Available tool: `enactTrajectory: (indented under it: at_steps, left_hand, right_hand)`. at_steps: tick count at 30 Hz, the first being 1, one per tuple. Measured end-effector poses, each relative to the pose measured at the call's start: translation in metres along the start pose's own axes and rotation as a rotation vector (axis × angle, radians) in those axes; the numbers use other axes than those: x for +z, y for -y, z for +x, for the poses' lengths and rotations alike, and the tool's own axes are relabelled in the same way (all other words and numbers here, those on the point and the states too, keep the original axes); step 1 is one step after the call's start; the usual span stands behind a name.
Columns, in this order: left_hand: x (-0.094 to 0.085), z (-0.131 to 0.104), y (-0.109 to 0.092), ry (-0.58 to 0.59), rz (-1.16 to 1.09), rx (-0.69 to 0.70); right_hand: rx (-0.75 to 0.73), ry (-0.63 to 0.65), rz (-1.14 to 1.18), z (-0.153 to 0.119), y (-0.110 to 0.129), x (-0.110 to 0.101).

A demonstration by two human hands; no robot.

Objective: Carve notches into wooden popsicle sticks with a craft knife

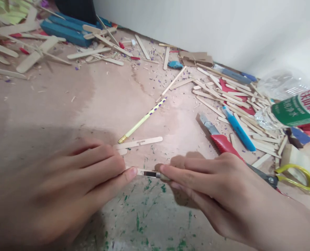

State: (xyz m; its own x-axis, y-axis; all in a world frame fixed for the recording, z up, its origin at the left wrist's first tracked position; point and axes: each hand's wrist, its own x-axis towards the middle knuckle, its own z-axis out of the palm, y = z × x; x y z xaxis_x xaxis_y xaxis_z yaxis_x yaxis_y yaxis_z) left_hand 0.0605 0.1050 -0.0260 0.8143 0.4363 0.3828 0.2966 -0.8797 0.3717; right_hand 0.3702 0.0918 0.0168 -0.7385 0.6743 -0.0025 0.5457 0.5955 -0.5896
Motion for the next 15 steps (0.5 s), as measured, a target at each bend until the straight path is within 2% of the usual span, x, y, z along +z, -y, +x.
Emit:
enactTrajectory:
  at_steps: [3,7,15]
  left_hand:
    - [0.001,-0.002,0.001,-0.031,-0.025,-0.014]
    - [0.003,-0.002,0.001,0.001,-0.053,-0.015]
    - [0.010,-0.007,0.000,-0.017,-0.083,-0.037]
  right_hand:
    - [-0.050,0.023,0.060,0.001,-0.007,0.004]
    - [-0.105,-0.035,0.013,0.003,-0.012,0.010]
    - [-0.045,-0.059,0.039,-0.014,-0.006,0.026]
